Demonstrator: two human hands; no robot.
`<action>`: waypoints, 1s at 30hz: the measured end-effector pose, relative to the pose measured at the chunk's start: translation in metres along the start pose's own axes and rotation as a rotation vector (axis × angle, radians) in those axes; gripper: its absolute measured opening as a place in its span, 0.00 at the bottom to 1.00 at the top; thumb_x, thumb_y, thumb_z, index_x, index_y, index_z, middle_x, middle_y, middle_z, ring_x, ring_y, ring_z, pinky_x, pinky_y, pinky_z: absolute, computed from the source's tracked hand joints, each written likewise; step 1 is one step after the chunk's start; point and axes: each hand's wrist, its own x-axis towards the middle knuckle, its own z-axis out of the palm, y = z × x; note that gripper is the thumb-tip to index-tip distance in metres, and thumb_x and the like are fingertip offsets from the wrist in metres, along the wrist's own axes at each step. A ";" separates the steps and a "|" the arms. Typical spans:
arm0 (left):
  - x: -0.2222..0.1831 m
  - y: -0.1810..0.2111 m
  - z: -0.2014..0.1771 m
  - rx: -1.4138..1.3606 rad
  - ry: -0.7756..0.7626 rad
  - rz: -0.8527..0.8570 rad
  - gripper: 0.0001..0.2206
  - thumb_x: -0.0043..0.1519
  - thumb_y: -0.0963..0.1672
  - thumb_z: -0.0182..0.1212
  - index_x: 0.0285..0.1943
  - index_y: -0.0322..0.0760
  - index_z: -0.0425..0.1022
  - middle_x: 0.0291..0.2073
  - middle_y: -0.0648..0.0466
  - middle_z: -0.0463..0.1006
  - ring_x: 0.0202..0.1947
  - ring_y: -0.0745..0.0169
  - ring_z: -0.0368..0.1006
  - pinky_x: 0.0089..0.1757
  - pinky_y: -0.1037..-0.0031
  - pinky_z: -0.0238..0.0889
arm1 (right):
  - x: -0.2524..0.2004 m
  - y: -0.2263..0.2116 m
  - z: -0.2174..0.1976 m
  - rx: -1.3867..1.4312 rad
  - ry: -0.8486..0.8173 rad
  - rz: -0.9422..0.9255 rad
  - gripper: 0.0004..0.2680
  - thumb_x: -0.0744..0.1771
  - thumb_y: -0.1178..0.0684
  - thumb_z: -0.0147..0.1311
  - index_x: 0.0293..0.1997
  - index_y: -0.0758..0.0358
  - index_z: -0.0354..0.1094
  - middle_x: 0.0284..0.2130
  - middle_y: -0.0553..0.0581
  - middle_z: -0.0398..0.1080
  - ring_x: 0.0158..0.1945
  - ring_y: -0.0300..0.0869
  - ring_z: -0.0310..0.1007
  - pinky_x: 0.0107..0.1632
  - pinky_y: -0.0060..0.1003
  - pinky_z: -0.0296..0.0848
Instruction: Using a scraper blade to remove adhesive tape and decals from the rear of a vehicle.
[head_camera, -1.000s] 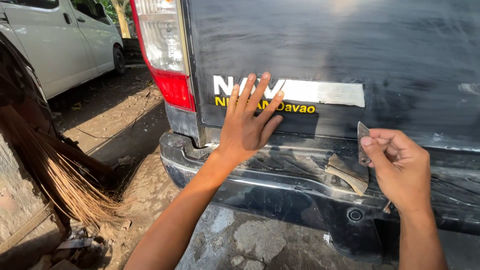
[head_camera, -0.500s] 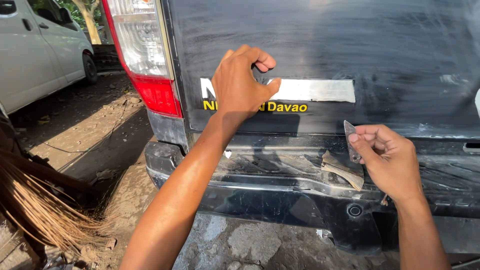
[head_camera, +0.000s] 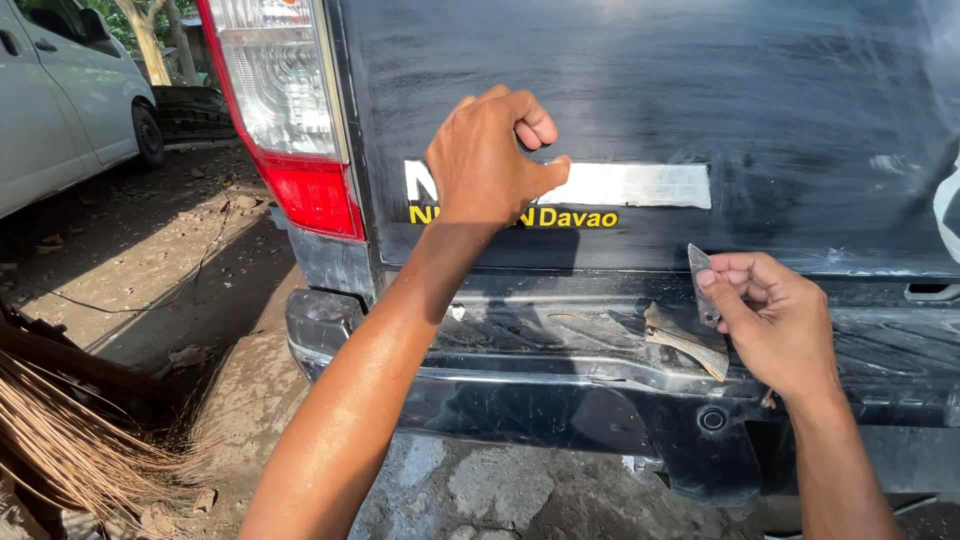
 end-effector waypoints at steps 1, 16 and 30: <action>0.001 0.001 0.000 0.000 0.004 0.000 0.11 0.42 0.46 0.78 0.27 0.47 0.78 0.26 0.64 0.77 0.34 0.60 0.74 0.32 0.64 0.65 | 0.001 -0.001 0.000 -0.001 -0.001 -0.003 0.08 0.68 0.54 0.59 0.50 0.67 0.74 0.34 0.50 0.77 0.33 0.31 0.71 0.32 0.28 0.69; -0.013 0.019 0.011 0.244 -0.186 0.353 0.07 0.57 0.39 0.59 0.40 0.41 0.79 0.45 0.49 0.69 0.49 0.49 0.65 0.45 0.59 0.55 | -0.002 -0.015 -0.001 -0.074 0.012 -0.002 0.08 0.67 0.54 0.61 0.47 0.65 0.76 0.30 0.50 0.77 0.30 0.32 0.72 0.31 0.29 0.71; -0.011 0.067 0.072 0.280 -0.021 0.459 0.06 0.55 0.39 0.56 0.36 0.28 0.77 0.46 0.47 0.67 0.45 0.49 0.65 0.42 0.61 0.58 | 0.001 -0.007 -0.003 -0.124 0.032 -0.085 0.07 0.66 0.54 0.62 0.44 0.66 0.76 0.28 0.50 0.77 0.30 0.31 0.72 0.32 0.29 0.70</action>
